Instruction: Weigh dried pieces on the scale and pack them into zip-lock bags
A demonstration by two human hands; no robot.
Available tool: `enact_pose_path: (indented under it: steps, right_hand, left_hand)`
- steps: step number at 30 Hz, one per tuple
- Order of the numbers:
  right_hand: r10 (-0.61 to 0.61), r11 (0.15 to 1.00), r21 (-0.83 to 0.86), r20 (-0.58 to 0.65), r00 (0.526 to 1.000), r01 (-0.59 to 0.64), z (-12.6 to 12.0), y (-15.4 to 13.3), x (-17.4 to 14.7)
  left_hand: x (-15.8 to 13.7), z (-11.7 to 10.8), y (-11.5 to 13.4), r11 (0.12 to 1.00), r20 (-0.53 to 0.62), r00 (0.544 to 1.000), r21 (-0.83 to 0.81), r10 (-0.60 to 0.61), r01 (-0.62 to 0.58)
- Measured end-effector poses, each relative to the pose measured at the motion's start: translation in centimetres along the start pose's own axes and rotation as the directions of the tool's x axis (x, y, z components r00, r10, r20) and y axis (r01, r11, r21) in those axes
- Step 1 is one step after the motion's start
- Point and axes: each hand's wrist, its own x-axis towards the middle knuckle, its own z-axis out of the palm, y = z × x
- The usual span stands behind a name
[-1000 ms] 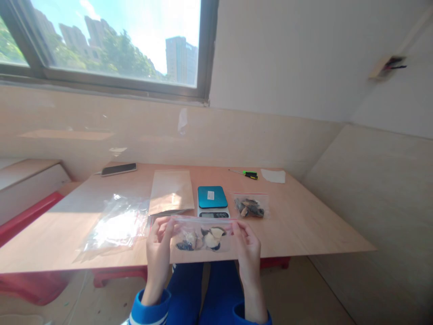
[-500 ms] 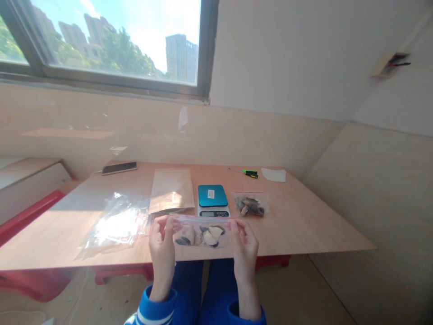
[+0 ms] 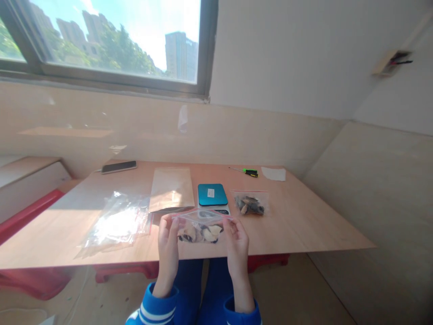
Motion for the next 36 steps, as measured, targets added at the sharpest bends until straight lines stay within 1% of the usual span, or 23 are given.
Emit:
enact_pose_path:
  steps: [3,6,12,16,22,26,30,33,36]
  right_hand:
    - [-0.012,1.0,-0.008,-0.013,1.0,0.012,-0.2,-0.1,0.0]
    - [0.006,1.0,-0.005,-0.008,1.0,-0.006,-0.3,-0.1,0.1]
    - [0.035,0.999,0.008,-0.002,0.999,-0.035,-0.5,-0.1,0.0]
    - [0.053,0.999,0.007,-0.012,0.999,-0.052,-0.6,-0.3,0.0]
    - [0.013,0.997,-0.083,0.012,1.0,-0.012,-1.0,-0.7,-0.1]
    - [-0.011,0.996,-0.088,0.017,1.0,0.012,-1.2,-0.7,-0.1]
    - [-0.011,0.998,-0.07,0.001,1.0,0.011,-1.2,-0.4,-0.1]
    - [-0.014,0.998,-0.066,-0.034,0.999,0.012,-1.1,-0.1,-0.2]
    - [-0.028,0.997,-0.077,-0.067,0.997,0.022,-0.8,-0.1,-0.4]
  left_hand:
    - [0.1,-0.2,0.1,0.999,0.028,0.999,-0.034,-0.032,0.033]
    - [0.2,-0.4,0.5,0.998,0.004,0.999,-0.047,-0.049,0.049]
    - [0.0,-0.7,1.5,0.997,-0.023,0.998,0.066,0.05,-0.048]
    - [0.1,-0.7,1.6,0.995,-0.01,0.998,0.082,0.057,-0.056]
    - [0.2,-0.7,1.3,0.997,0.002,1.0,0.066,0.027,-0.027]
    - [0.2,-1.1,1.1,0.995,0.036,0.999,0.091,0.029,-0.032]
    - [0.2,-1.2,1.4,0.99,0.041,0.998,0.13,0.046,-0.051]
    - [0.0,-1.1,2.0,0.987,0.044,0.997,0.142,0.066,-0.072]
    - [-0.2,-1.0,2.4,0.986,0.022,0.997,0.148,0.074,-0.076]
